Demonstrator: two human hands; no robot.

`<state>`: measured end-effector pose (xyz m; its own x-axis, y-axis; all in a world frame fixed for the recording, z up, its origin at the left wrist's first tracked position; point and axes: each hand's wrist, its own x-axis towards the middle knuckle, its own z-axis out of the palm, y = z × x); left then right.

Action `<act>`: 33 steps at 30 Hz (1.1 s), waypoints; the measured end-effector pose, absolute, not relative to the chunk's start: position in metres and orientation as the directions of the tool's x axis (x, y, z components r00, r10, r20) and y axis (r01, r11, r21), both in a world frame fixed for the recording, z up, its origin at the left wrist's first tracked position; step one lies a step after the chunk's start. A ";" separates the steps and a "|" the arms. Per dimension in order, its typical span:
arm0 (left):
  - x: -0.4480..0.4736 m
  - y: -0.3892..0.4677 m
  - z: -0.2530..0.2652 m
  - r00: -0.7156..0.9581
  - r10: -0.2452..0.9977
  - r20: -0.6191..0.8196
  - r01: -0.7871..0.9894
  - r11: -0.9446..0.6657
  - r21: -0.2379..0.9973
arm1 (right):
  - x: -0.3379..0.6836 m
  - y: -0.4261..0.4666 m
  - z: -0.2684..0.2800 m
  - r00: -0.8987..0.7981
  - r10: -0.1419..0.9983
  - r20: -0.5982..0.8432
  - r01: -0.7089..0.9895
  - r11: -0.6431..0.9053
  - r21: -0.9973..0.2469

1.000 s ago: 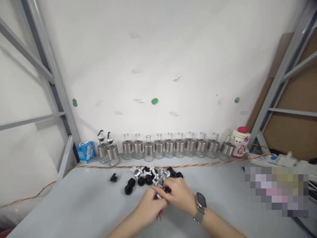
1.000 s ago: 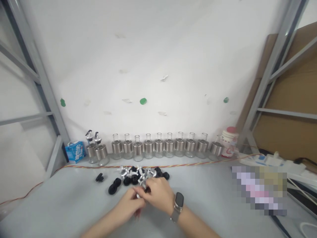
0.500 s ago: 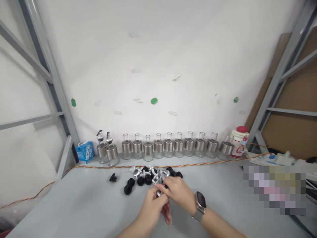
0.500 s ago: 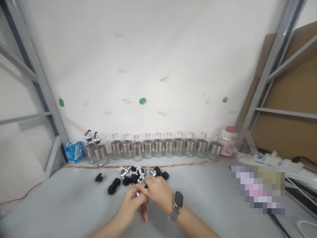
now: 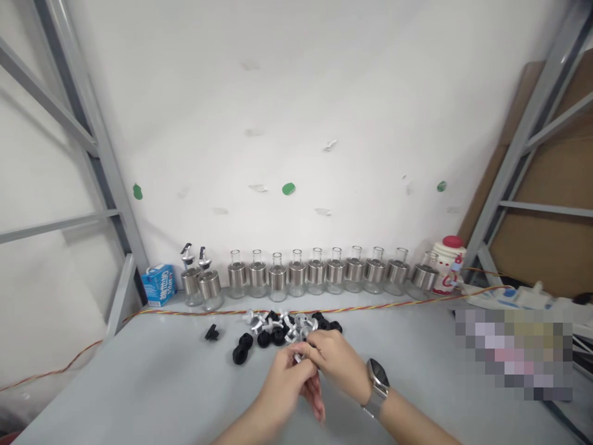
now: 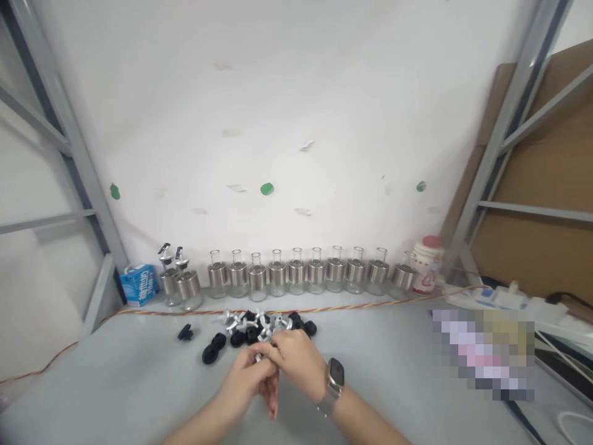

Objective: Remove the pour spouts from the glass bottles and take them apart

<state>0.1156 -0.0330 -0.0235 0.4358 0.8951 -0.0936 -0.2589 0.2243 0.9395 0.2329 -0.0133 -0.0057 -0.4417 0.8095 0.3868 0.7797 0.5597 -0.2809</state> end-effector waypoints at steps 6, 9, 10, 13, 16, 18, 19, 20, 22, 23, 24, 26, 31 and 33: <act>0.110 -0.032 -0.023 0.401 0.912 -0.089 -0.104 0.141 0.985 | 0.233 -0.014 -0.006 -0.365 0.842 0.398 0.822 0.492 -0.288; 0.102 -0.028 -0.029 0.375 0.924 -0.078 0.158 0.019 0.987 | 0.231 -0.013 -0.009 -0.343 0.853 0.394 0.859 0.454 -0.234; 0.100 -0.027 -0.031 0.360 0.931 -0.064 0.234 -0.024 0.972 | 0.230 -0.012 -0.010 -0.332 0.861 0.385 0.867 0.439 -0.235; 0.097 -0.025 -0.032 0.334 0.940 -0.064 0.308 -0.044 0.951 | 0.226 -0.011 -0.012 -0.277 0.896 0.346 0.856 0.394 -0.335; 0.099 -0.025 -0.028 0.344 0.931 -0.118 0.251 0.030 0.967 | 0.224 -0.010 -0.012 -0.247 0.916 0.315 0.785 0.380 -0.490; 0.101 -0.026 -0.024 0.346 0.929 -0.135 0.239 0.052 0.970 | 0.226 -0.010 -0.011 -0.261 0.921 0.288 0.722 0.385 -0.576; 0.102 -0.026 -0.023 0.345 0.928 -0.142 0.241 0.059 0.969 | 0.228 -0.009 -0.011 -0.279 0.922 0.269 0.689 0.387 -0.612; 0.102 -0.027 -0.023 0.342 0.928 -0.146 0.241 0.064 0.969 | 0.229 -0.009 -0.010 -0.300 0.922 0.246 0.660 0.387 -0.645; 0.104 -0.027 -0.023 0.343 0.927 -0.154 0.236 0.073 0.969 | 0.232 -0.009 -0.008 -0.336 0.922 0.191 0.617 0.369 -0.696; 0.104 -0.028 -0.023 0.349 0.924 -0.156 0.231 0.077 0.970 | 0.234 -0.009 -0.007 -0.348 0.923 0.164 0.601 0.354 -0.716; 0.104 -0.028 -0.023 0.358 0.920 -0.159 0.226 0.080 0.971 | 0.235 -0.008 -0.007 -0.358 0.924 0.137 0.587 0.336 -0.737; 0.104 -0.029 -0.023 0.373 0.913 -0.166 0.220 0.087 0.972 | 0.236 -0.008 -0.006 -0.374 0.924 0.078 0.549 0.289 -0.784; 0.099 -0.028 -0.015 0.420 0.895 -0.149 0.170 0.083 0.982 | 0.237 -0.005 -0.007 -0.468 0.884 -0.017 0.392 0.190 -0.900; 0.097 -0.028 -0.013 0.432 0.892 -0.131 0.158 0.068 0.985 | 0.237 -0.006 -0.008 -0.483 0.875 0.000 0.392 0.217 -0.894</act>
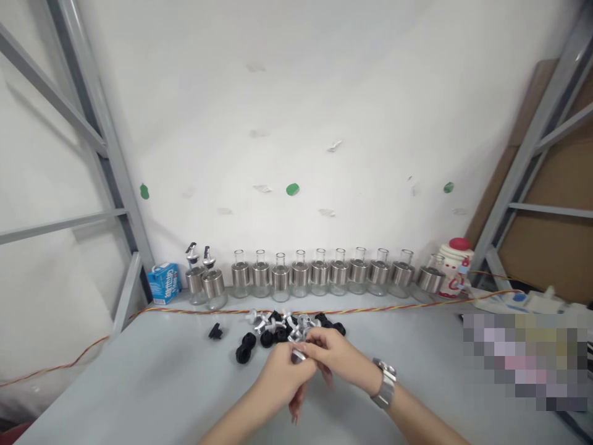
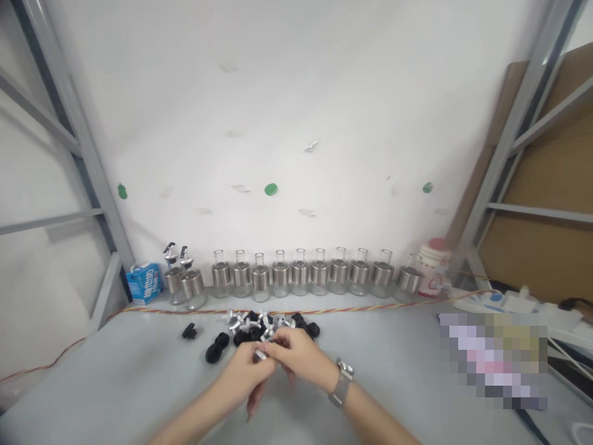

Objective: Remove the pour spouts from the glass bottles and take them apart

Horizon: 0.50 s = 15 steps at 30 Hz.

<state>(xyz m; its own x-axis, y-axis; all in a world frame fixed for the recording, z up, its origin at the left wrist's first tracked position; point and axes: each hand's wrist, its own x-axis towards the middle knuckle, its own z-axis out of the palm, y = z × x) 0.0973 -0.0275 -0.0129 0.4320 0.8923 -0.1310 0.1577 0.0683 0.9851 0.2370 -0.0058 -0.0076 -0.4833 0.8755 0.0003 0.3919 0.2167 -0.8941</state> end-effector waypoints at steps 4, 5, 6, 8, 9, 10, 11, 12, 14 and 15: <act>0.096 -0.028 -0.016 0.413 0.897 -0.158 0.216 0.072 0.974 | 0.236 -0.009 -0.009 -0.474 0.853 0.217 0.581 0.488 -0.651; 0.097 -0.028 -0.018 0.395 0.906 -0.151 0.226 0.063 0.972 | 0.236 -0.009 -0.010 -0.483 0.830 0.278 0.628 0.550 -0.551; 0.098 -0.028 -0.020 0.371 0.919 -0.135 0.230 0.049 0.972 | 0.235 -0.010 -0.011 -0.494 0.807 0.323 0.666 0.590 -0.456; 0.101 -0.028 -0.022 0.311 0.946 -0.087 0.232 0.013 0.973 | 0.235 -0.010 -0.011 -0.515 0.776 0.364 0.716 0.623 -0.315; 0.103 -0.028 -0.022 0.282 0.958 -0.060 0.233 -0.007 0.972 | 0.236 -0.010 -0.011 -0.524 0.765 0.375 0.729 0.630 -0.267; 0.104 -0.028 -0.021 0.259 0.965 -0.036 0.234 -0.027 0.972 | 0.236 -0.011 -0.010 -0.531 0.753 0.388 0.736 0.637 -0.229; 0.106 -0.028 -0.020 0.245 0.970 -0.016 0.233 -0.043 0.972 | 0.237 -0.011 -0.008 -0.536 0.743 0.402 0.738 0.643 -0.205; 0.108 -0.029 -0.018 0.236 0.972 -0.001 0.230 -0.055 0.972 | 0.238 -0.011 -0.006 -0.537 0.734 0.415 0.737 0.648 -0.193; 0.110 -0.030 -0.016 0.234 0.972 0.014 0.222 -0.067 0.973 | 0.239 -0.013 -0.003 -0.532 0.723 0.441 0.729 0.656 -0.195; 0.110 -0.030 -0.015 0.236 0.971 0.023 0.219 -0.076 0.973 | 0.240 -0.013 -0.001 -0.526 0.721 0.451 0.724 0.658 -0.206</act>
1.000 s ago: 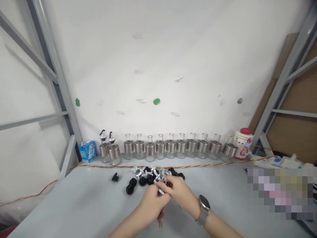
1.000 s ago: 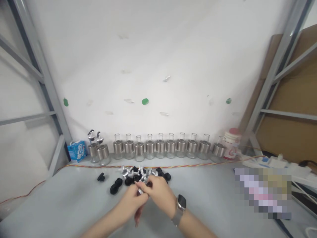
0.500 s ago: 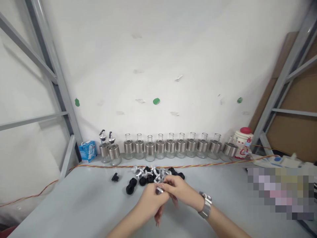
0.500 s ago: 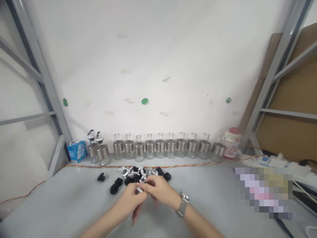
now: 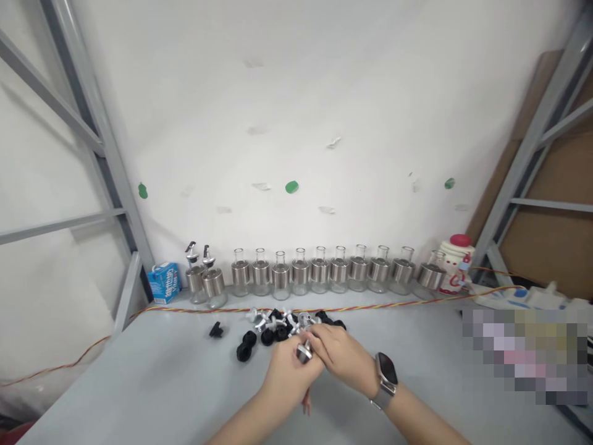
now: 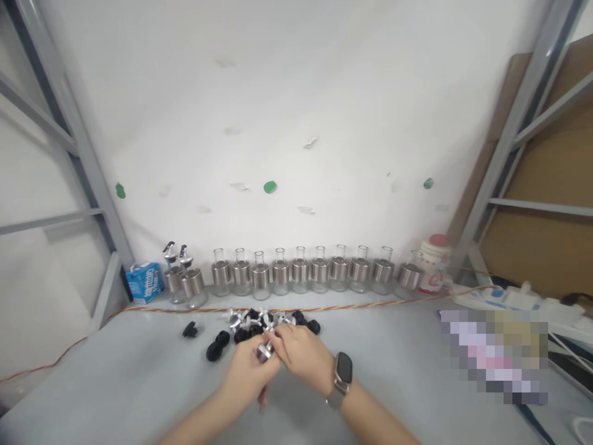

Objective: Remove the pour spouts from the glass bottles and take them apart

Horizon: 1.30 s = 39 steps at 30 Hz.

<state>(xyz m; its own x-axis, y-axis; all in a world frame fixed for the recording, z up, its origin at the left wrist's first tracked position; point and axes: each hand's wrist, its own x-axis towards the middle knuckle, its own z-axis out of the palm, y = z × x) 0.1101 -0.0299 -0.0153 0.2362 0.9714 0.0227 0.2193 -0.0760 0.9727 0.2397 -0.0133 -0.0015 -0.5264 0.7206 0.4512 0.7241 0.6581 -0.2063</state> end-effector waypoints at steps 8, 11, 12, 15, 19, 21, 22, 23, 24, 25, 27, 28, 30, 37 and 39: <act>0.109 -0.032 -0.014 0.247 0.965 0.091 0.234 -0.151 0.961 | 0.244 -0.015 0.004 -0.508 0.734 0.451 0.682 0.663 -0.310; 0.109 -0.032 -0.013 0.246 0.965 0.091 0.244 -0.152 0.958 | 0.244 -0.015 0.003 -0.504 0.741 0.445 0.665 0.661 -0.348; 0.109 -0.032 -0.012 0.247 0.964 0.095 0.248 -0.158 0.956 | 0.243 -0.016 0.002 -0.503 0.740 0.447 0.659 0.663 -0.356; 0.110 -0.032 -0.011 0.255 0.962 0.099 0.240 -0.163 0.957 | 0.240 -0.017 -0.002 -0.500 0.738 0.453 0.647 0.666 -0.371; 0.106 -0.036 -0.013 0.283 0.956 0.077 0.219 -0.143 0.965 | 0.253 -0.007 0.001 -0.366 0.790 0.492 0.595 0.605 -0.529; 0.103 -0.039 -0.014 0.311 0.947 0.074 0.206 -0.143 0.968 | 0.271 0.003 0.008 -0.076 0.871 0.485 0.543 0.444 -0.713; 0.101 -0.039 -0.014 0.318 0.945 0.078 0.200 -0.147 0.969 | 0.280 0.009 0.012 -0.021 0.884 0.467 0.533 0.405 -0.743; 0.100 -0.039 -0.014 0.313 0.946 0.085 0.201 -0.153 0.968 | 0.287 0.014 0.015 0.012 0.889 0.458 0.529 0.383 -0.757; 0.099 -0.037 -0.013 0.293 0.952 0.090 0.210 -0.155 0.965 | 0.292 0.018 0.017 0.054 0.897 0.439 0.517 0.351 -0.781; 0.098 -0.034 -0.011 0.272 0.957 0.096 0.229 -0.161 0.960 | 0.293 0.020 0.018 0.122 0.925 0.359 0.462 0.267 -0.845; 0.096 -0.026 -0.009 0.230 0.966 0.115 0.301 -0.183 0.936 | 0.287 0.022 0.014 0.060 0.974 0.218 0.442 0.170 -0.881; 0.094 -0.022 -0.008 0.212 0.968 0.134 0.373 -0.207 0.904 | 0.281 0.022 0.011 -0.001 0.978 0.208 0.457 0.186 -0.870; 0.087 -0.012 -0.009 0.164 0.965 0.207 0.606 -0.264 0.750 | 0.269 0.021 0.004 -0.087 0.978 0.189 0.481 0.208 -0.851; 0.055 0.013 -0.018 0.048 0.936 0.348 0.933 -0.166 0.320 | 0.266 0.027 -0.010 -0.130 0.991 0.009 0.481 0.071 -0.874; 0.052 0.015 -0.021 0.064 0.930 0.362 0.943 -0.175 0.284 | 0.266 0.028 -0.013 -0.147 0.989 0.000 0.487 0.072 -0.871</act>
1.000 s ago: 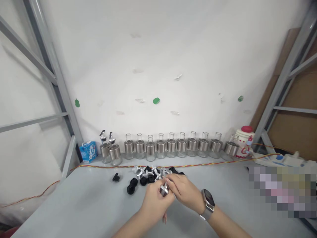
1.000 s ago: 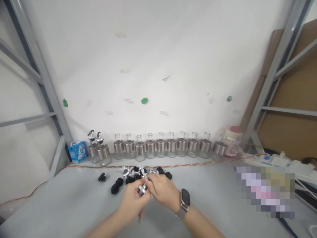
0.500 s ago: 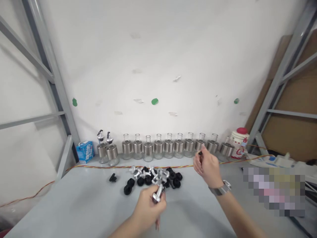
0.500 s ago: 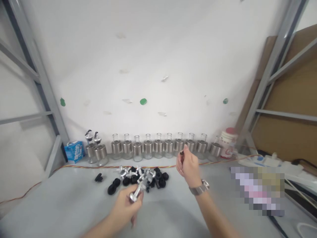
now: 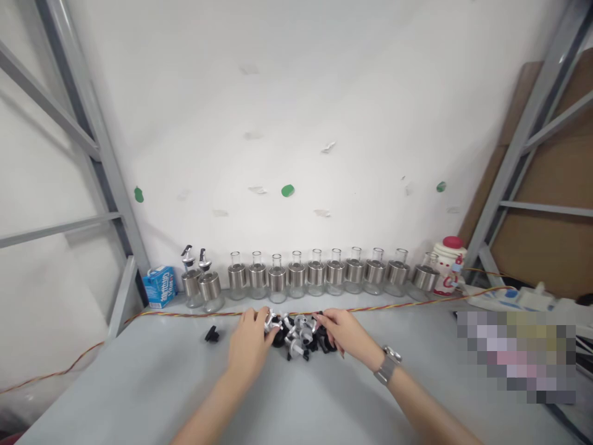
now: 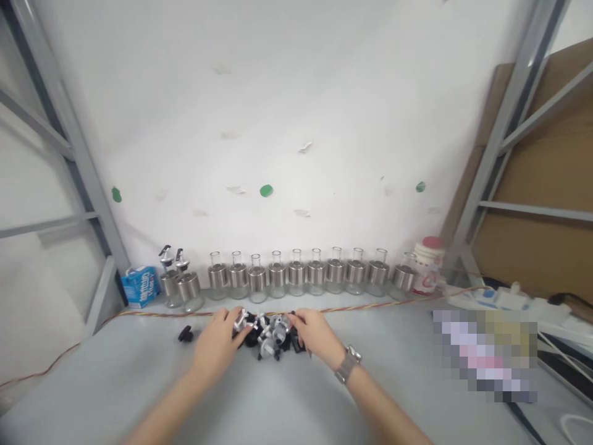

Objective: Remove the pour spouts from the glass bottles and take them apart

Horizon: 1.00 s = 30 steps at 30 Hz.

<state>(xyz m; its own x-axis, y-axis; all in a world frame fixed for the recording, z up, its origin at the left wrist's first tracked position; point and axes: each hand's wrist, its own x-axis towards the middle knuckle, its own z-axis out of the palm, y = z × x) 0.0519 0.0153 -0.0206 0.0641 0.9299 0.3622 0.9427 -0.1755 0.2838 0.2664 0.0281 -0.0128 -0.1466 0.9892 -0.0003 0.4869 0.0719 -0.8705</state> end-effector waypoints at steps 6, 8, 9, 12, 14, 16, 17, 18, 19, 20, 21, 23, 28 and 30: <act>0.052 0.019 -0.030 0.114 0.904 0.411 0.932 -0.241 0.271 | 0.264 0.024 -0.010 -0.140 0.988 0.068 0.504 0.131 -0.854; 0.051 0.020 -0.031 0.121 0.903 0.413 0.928 -0.251 0.276 | 0.264 0.023 -0.007 -0.128 0.987 0.097 0.512 0.150 -0.846; 0.050 0.020 -0.031 0.121 0.902 0.415 0.926 -0.254 0.281 | 0.264 0.023 -0.007 -0.127 0.987 0.102 0.516 0.153 -0.842; 0.049 0.021 -0.033 0.116 0.895 0.431 0.917 -0.263 0.301 | 0.264 0.023 -0.008 -0.126 0.988 0.086 0.540 0.141 -0.830; 0.049 0.021 -0.032 0.116 0.885 0.452 0.908 -0.279 0.312 | 0.264 0.023 -0.010 -0.124 0.989 0.084 0.559 0.140 -0.817; 0.046 0.022 -0.028 0.110 0.861 0.496 0.902 -0.296 0.315 | 0.264 0.023 -0.011 -0.126 0.986 0.106 0.576 0.160 -0.802; 0.043 0.023 -0.024 0.088 0.842 0.532 0.901 -0.296 0.319 | 0.264 0.022 -0.012 -0.130 0.984 0.123 0.583 0.176 -0.793; 0.037 0.025 -0.019 0.049 0.815 0.577 0.900 -0.286 0.328 | 0.264 0.022 -0.012 -0.136 0.981 0.138 0.589 0.192 -0.785; 0.030 0.027 -0.014 -0.015 0.780 0.625 0.899 -0.263 0.350 | 0.264 0.022 -0.012 -0.142 0.979 0.149 0.593 0.204 -0.779; 0.020 0.031 -0.009 -0.094 0.742 0.664 0.891 -0.235 0.389 | 0.264 0.021 -0.012 -0.148 0.976 0.158 0.596 0.215 -0.774; 0.009 0.035 -0.005 -0.186 0.693 0.697 0.874 -0.207 0.439 | 0.264 0.021 -0.012 -0.152 0.974 0.167 0.598 0.225 -0.769; -0.016 0.046 -0.001 -0.369 0.627 0.686 0.804 -0.155 0.574 | 0.264 0.020 -0.011 -0.160 0.969 0.186 0.600 0.245 -0.762; -0.064 0.074 -0.015 -0.477 0.649 0.592 0.749 -0.052 0.661 | 0.259 0.017 -0.012 -0.199 0.953 0.226 0.606 0.301 -0.736; -0.072 0.082 -0.022 -0.481 0.674 0.562 0.742 -0.030 0.670 | 0.257 0.015 -0.013 -0.210 0.948 0.238 0.614 0.317 -0.723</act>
<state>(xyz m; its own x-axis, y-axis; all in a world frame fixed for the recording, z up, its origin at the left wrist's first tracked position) -0.0717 0.0822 -0.0218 -0.4805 0.6736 0.5616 0.7415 -0.0298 0.6703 0.2574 0.0154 -0.0125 -0.2099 0.9483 0.2381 0.6137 0.3173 -0.7230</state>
